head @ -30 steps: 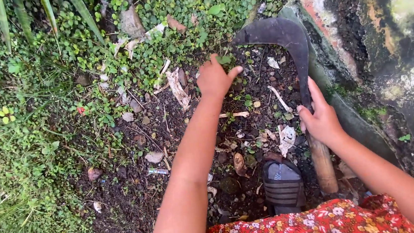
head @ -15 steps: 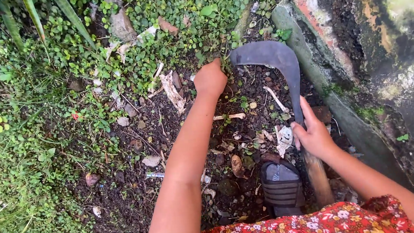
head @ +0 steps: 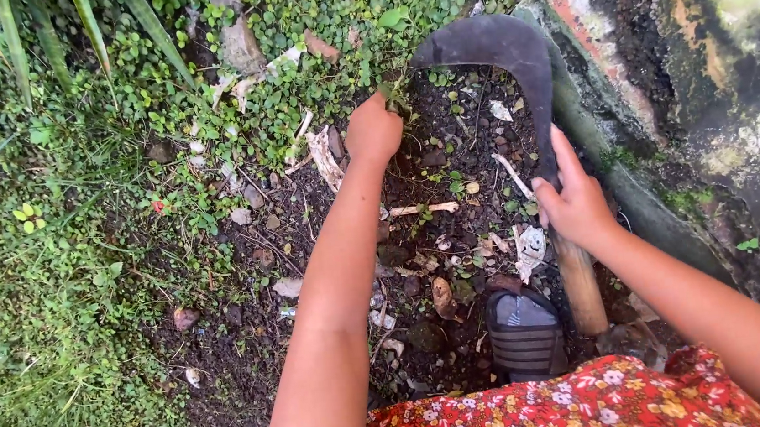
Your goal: Cutting grass and weeds using a sickle and pulling them by hand in a garden area.
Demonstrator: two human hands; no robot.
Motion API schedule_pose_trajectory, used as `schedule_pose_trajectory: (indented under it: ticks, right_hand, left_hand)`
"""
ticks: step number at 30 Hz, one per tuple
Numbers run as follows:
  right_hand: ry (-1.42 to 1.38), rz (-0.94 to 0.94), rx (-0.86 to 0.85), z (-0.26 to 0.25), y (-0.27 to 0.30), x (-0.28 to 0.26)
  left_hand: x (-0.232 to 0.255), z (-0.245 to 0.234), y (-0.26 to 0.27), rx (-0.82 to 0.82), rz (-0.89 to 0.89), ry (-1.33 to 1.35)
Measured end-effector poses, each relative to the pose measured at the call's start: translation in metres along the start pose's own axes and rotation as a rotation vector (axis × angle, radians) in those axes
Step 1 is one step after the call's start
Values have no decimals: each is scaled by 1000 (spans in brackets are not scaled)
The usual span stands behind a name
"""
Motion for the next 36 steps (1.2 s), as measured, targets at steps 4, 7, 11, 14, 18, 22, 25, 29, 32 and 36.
schedule_pose_trajectory:
  ticks: [4,7,11,14,18,22,25,29,32,36]
  right_hand:
    - [115,74,-21,4,-6,1]
    - [88,106,-61,0,8,6]
    - [-51,150,-64,-13,32,37]
    - [-164,191,-90,-21,50,51]
    - [-128,173,-54,-32,65,49]
    - [-144,194,-45,-39,68,37]
    - [-150,187,-46,-39,71,36]
    - [-123,219,-40,-41,81,35]
    - [-87,203,-36,-46,90,48]
    - [-87,216,-18,-49,92,57]
  left_hand:
    - [11,-16,9,1,-19,57]
    - [1,-18,11,-11,-32,150]
    - [-52,28,-5,-29,-65,203]
    - [-67,29,23,-85,-95,273]
    - [-65,20,51,-73,-154,309]
    - [-48,34,44,73,-50,448]
    - [-4,40,51,-59,-56,283]
    - [21,79,58,-127,81,-28]
    - [22,109,61,-155,99,-280]
    - [8,137,52,-154,231,-465]
Point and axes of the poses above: each hand's wrist, its own y-axis away from the middle knuckle, its own z-axis out of the palm, x = y × z, the point moved 2 cm from there along -y, towards the middle knuckle, and after that the axes turned 12 degrees about -y, right-handed, at the moved point
